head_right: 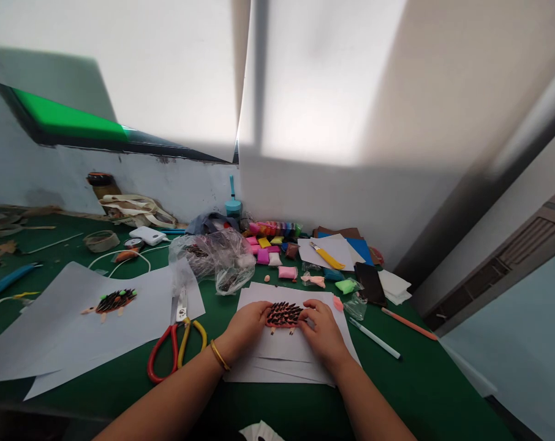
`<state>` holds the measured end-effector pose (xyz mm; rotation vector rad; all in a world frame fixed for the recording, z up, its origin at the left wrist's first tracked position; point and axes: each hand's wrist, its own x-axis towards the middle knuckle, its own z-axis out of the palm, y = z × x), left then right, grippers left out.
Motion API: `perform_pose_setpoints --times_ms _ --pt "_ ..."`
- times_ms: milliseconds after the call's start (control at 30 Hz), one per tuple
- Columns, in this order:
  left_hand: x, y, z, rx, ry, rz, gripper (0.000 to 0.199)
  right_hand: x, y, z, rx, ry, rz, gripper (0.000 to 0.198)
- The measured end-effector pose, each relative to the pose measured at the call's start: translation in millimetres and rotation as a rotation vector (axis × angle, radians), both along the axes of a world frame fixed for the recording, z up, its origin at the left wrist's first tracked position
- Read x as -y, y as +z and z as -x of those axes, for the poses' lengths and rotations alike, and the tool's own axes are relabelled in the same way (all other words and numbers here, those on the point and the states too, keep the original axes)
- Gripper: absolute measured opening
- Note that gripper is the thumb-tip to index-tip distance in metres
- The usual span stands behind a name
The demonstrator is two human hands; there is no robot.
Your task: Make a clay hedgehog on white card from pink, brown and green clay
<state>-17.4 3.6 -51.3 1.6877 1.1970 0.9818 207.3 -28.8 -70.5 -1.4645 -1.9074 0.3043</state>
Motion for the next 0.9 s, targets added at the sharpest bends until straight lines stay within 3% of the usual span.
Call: perform_pose_setpoints --times_ms 133,233,433,533,733,900 --pt "-3 -0.4 2 0.045 0.059 -0.016 0.013 1 3 0 -0.018 0.001 0.011 0.011" --pt "-7 3.6 6 0.243 0.15 0.052 0.016 2 6 -2 -0.08 -0.033 -0.005 0.014" --pt "-15 16.8 21 1.13 0.271 0.57 0.009 -3 2 -11 -0.288 -0.213 0.017 0.026" --pt "-20 19.5 28 1.414 0.34 0.705 0.006 -4 1 -13 -0.334 -0.28 0.101 0.031" --pt "-21 18.4 27 1.46 0.417 0.715 0.026 -4 3 -10 -0.343 -0.306 0.194 0.033" --pt "-19 17.9 25 1.398 0.405 0.653 0.016 -3 0 -8 -0.275 -0.281 0.209 0.031"
